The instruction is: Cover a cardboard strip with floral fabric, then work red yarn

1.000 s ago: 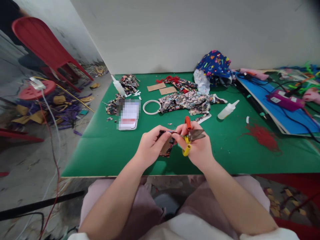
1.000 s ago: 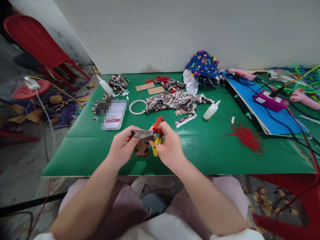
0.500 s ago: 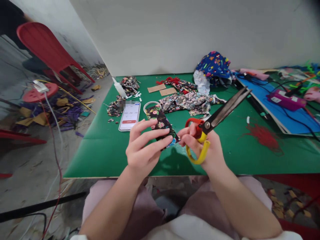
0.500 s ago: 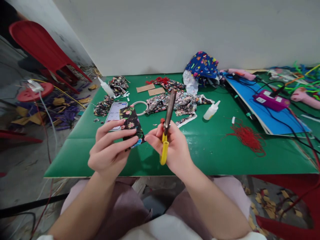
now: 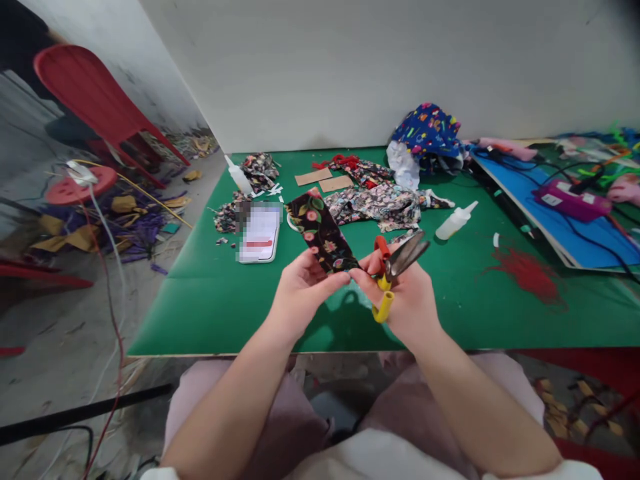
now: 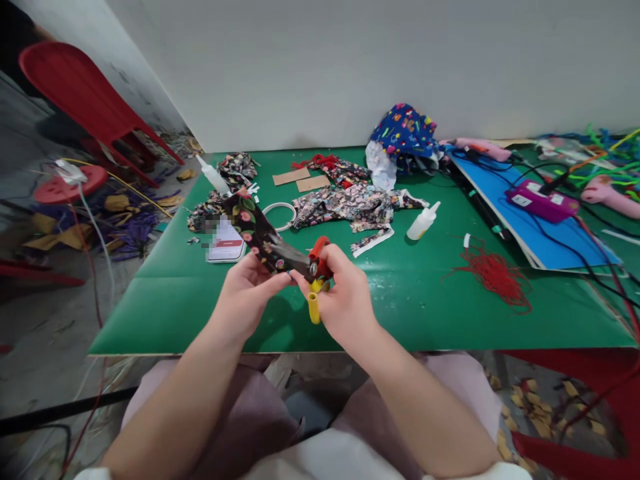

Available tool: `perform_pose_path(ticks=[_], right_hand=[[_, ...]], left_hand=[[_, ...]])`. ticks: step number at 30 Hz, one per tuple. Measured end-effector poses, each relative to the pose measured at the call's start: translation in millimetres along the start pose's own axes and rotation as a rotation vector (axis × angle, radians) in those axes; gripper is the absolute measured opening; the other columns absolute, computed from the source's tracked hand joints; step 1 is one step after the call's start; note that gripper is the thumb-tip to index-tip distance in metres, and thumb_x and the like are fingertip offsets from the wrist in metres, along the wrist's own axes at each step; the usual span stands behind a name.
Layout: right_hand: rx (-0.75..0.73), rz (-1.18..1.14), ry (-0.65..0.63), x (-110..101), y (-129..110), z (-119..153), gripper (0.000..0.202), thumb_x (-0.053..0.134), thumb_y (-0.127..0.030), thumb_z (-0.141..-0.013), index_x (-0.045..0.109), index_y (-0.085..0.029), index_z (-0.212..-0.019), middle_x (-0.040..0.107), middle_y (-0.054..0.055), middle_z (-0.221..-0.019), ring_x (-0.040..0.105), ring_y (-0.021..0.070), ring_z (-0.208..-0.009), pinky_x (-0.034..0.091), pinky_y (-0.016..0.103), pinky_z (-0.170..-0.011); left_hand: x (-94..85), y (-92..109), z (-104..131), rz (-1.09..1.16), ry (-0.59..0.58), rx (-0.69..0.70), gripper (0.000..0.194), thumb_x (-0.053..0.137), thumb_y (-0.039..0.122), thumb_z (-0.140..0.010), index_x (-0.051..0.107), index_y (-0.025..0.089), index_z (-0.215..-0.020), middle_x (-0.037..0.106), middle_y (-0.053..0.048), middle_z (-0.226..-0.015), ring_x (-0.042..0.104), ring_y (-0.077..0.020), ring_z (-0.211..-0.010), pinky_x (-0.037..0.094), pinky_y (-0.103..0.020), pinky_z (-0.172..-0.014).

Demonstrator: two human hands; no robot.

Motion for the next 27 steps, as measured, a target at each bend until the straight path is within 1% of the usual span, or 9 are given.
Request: perform_pose_path(ticks=[3,5,7,9,12,16,19,22,27], right_hand=[[-0.017,0.019,-0.076,2,-6,0,0.024,0.066,-0.034,-0.071,0.046,-0.024,-0.079,0.051,-0.002,-0.074,0.051,0.0134,-0.067,0.042,0.027,-0.061],[-0.054,0.111,-0.128,0,-12,-1,0.037,0.07,-0.042,-0.066,0.046,-0.024,-0.086,0.051,0.0,-0.078,0.05,0.0145,-0.067,0.042,0.029,-0.061],[-0.141,0.254,-0.189,-1,-21,-3,0.053,0.073,-0.051,-0.058,0.046,-0.022,-0.093,0.049,0.002,-0.084,0.049,0.0165,-0.071,0.043,0.031,-0.062],[-0.256,0.395,-0.238,-2,-30,-2,0.063,0.071,-0.057,-0.057,0.044,-0.02,-0.099,0.048,0.005,-0.087,0.049,0.0189,-0.075,0.043,0.033,-0.065],[-0.43,0.572,-0.221,-8,-41,0,0.066,0.067,-0.061,-0.061,0.043,-0.018,-0.104,0.049,0.008,-0.089,0.05,0.0234,-0.081,0.043,0.037,-0.072],[-0.551,0.761,-0.229,-12,-47,4,0.058,0.067,-0.062,-0.06,0.047,-0.019,-0.095,0.054,0.008,-0.082,0.052,0.024,-0.077,0.043,0.036,-0.067],[-0.591,0.787,-0.228,-13,-50,6,0.054,0.066,-0.062,-0.061,0.049,-0.019,-0.09,0.057,0.007,-0.077,0.053,0.0231,-0.073,0.043,0.035,-0.066],[-0.611,0.796,-0.242,-10,-51,9,0.049,0.066,-0.059,-0.063,0.052,-0.018,-0.086,0.058,0.007,-0.074,0.055,0.0221,-0.071,0.042,0.033,-0.064],[-0.633,0.802,-0.19,-7,-57,11,0.044,0.062,-0.058,-0.067,0.054,-0.017,-0.08,0.058,0.006,-0.067,0.052,0.0182,-0.062,0.04,0.029,-0.057]], left_hand=[[0.3,3,4,0.078,0.095,-0.002,0.025,0.077,0.028,-0.062,0.061,0.018,-0.078,0.065,0.003,-0.071,0.06,-0.0087,-0.062,0.051,-0.02,-0.06],[-4.5,11,6,0.116,0.15,0.045,0.025,0.077,0.03,-0.061,0.059,0.018,-0.074,0.064,0.005,-0.067,0.059,-0.0081,-0.056,0.051,-0.021,-0.057],[-12.0,22,7,0.135,0.197,0.111,0.026,0.077,0.031,-0.061,0.058,0.018,-0.073,0.063,0.005,-0.066,0.061,-0.0095,-0.056,0.052,-0.023,-0.057],[-18.1,35,10,0.131,0.21,0.19,0.024,0.077,0.03,-0.062,0.058,0.019,-0.074,0.064,0.004,-0.066,0.063,-0.0113,-0.059,0.052,-0.024,-0.057],[-21.5,54,14,0.104,0.151,0.327,0.017,0.074,0.025,-0.067,0.06,0.021,-0.076,0.067,0.003,-0.072,0.065,-0.012,-0.064,0.052,-0.022,-0.056],[-22.7,65,19,0.04,0.067,0.431,0.011,0.072,0.021,-0.07,0.063,0.022,-0.075,0.068,0.001,-0.077,0.065,-0.0127,-0.071,0.052,-0.022,-0.057],[-23.6,66,20,0.001,0.06,0.456,0.01,0.073,0.02,-0.069,0.064,0.022,-0.074,0.068,0.0,-0.073,0.065,-0.0137,-0.069,0.054,-0.025,-0.06],[-20.0,65,19,0.02,0.017,0.468,0.011,0.072,0.016,-0.069,0.066,0.022,-0.075,0.068,0.001,-0.071,0.064,-0.014,-0.068,0.054,-0.027,-0.062],[-16.6,62,19,0.012,0.006,0.442,0.01,0.073,0.019,-0.068,0.068,0.021,-0.076,0.068,0.001,-0.068,0.065,-0.0149,-0.066,0.054,-0.028,-0.061]])
Point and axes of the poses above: each hand's wrist, its own z-axis away from the middle knuckle, its own x-axis out of the palm, y = z × x, the point moved 7 cm from there along -z, towards the middle knuckle
